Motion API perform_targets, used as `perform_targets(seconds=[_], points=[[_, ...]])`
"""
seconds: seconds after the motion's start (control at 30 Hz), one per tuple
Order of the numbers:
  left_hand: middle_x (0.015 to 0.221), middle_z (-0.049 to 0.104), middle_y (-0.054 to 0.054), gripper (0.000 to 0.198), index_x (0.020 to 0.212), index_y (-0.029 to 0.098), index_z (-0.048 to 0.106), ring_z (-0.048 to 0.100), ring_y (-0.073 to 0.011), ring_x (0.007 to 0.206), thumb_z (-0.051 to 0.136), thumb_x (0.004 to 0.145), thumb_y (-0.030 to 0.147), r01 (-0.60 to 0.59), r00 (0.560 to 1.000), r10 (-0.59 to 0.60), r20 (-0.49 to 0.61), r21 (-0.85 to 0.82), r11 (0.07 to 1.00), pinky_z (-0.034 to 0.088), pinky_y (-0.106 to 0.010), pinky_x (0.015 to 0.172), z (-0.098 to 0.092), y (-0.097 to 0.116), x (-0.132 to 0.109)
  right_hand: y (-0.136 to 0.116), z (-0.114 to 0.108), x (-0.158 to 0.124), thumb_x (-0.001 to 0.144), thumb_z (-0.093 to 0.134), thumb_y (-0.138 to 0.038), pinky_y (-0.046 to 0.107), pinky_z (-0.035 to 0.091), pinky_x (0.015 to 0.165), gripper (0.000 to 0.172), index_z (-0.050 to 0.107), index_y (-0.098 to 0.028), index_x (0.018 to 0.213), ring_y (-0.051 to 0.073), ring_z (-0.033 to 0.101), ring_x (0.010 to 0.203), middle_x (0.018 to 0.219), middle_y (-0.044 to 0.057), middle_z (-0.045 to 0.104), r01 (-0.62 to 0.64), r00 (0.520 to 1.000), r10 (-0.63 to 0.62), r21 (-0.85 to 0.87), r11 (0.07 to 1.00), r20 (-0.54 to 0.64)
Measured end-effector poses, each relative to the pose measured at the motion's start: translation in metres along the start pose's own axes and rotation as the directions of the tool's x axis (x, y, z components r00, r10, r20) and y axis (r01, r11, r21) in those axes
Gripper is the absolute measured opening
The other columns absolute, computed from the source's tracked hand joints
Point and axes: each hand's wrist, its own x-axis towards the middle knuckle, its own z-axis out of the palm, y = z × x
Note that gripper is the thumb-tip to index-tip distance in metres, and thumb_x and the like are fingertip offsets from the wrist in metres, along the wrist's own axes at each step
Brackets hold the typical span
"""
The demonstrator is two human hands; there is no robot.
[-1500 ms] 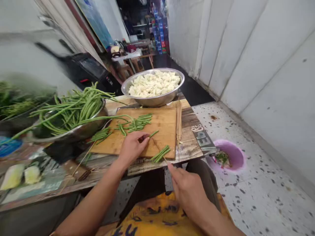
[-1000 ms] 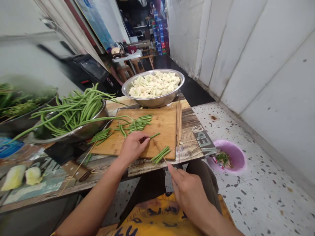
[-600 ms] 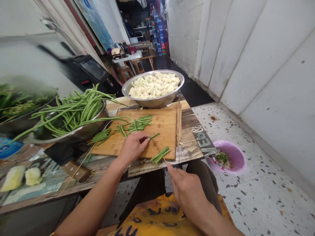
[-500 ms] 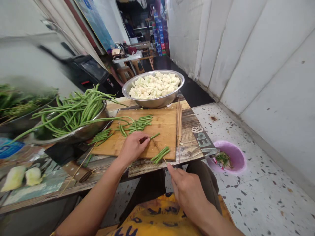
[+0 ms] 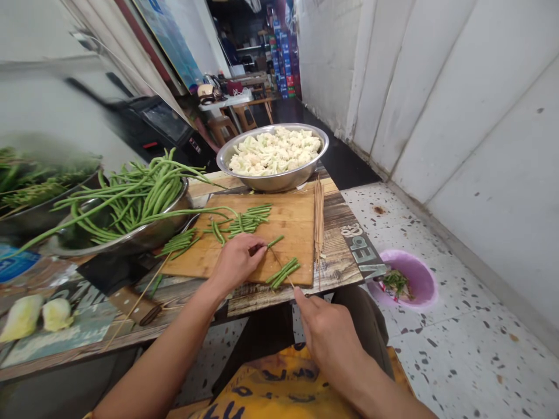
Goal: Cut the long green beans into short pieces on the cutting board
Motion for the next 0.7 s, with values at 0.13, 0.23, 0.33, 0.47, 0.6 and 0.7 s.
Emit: perform_targets(seconds=[0.13,0.23,0.33,0.47,0.6,0.7], points=[[0.069,0.062,-0.004,0.013,0.071,0.017,0.066,0.052,-0.0164,0.070,0.054,0.076,0.016,-0.007,1.000,0.007,0.007,-0.004,1.000,0.039,-0.028,0.068,0.000,0.000,0.001,0.000,0.002,0.006,0.089,0.032,-0.010,0.025,0.048,0.059,0.039,0.055,-0.006,0.121,0.016,0.062,0.064,0.074,0.010,0.066,-0.011,1.000,0.012,-0.021,1.000,0.026],[0.067,0.062,-0.003,0.014,0.069,0.017,0.065,0.052,-0.0165,0.069,0.054,0.076,0.015,-0.005,1.000,0.005,0.019,-0.008,1.000,0.039,-0.028,0.067,-0.002,0.003,0.001,0.000,0.005,0.014,0.088,0.034,-0.010,0.025,0.049,0.063,0.039,0.055,-0.008,0.122,0.017,0.064,0.069,0.077,0.010,0.068,-0.035,0.998,0.039,-0.076,0.997,0.054],[0.066,0.062,-0.003,0.014,0.069,0.017,0.065,0.051,-0.0163,0.068,0.054,0.076,0.014,-0.004,1.000,0.004,0.021,-0.023,1.000,0.038,-0.028,0.066,-0.003,0.005,0.001,-0.002,0.008,0.028,0.088,0.038,-0.010,0.026,0.048,0.064,0.038,0.056,-0.009,0.120,0.018,0.065,0.071,0.084,0.011,0.069,-0.054,0.992,0.071,-0.162,0.985,0.100],[0.067,0.063,-0.003,0.014,0.069,0.017,0.066,0.052,-0.0167,0.069,0.055,0.076,0.014,-0.004,1.000,0.005,0.015,-0.035,0.999,0.038,-0.028,0.066,-0.004,0.004,0.000,-0.011,0.006,0.050,0.087,0.041,-0.010,0.026,0.046,0.060,0.036,0.056,-0.012,0.120,0.019,0.066,0.073,0.087,0.010,0.070,-0.076,0.970,0.137,-0.286,0.955,0.200],[0.074,0.066,-0.004,0.014,0.073,0.018,0.068,0.055,-0.0170,0.073,0.055,0.077,0.014,0.002,1.000,-0.001,0.019,-0.050,0.999,0.040,-0.028,0.069,-0.003,0.000,0.001,-0.018,0.002,0.065,0.088,0.042,-0.012,0.026,0.043,0.054,0.034,0.057,-0.014,0.118,0.020,0.065,0.069,0.083,0.008,0.070,-0.086,0.956,0.179,-0.358,0.930,0.234],[0.077,0.068,-0.004,0.016,0.075,0.018,0.069,0.058,-0.0171,0.076,0.054,0.076,0.013,0.018,0.999,-0.015,0.043,-0.056,0.998,0.042,-0.028,0.071,-0.002,-0.001,0.002,-0.020,0.001,0.071,0.088,0.043,-0.014,0.026,0.042,0.053,0.030,0.060,-0.014,0.113,0.020,0.065,0.069,0.081,0.008,0.069,-0.099,0.959,0.187,-0.366,0.925,0.213]])
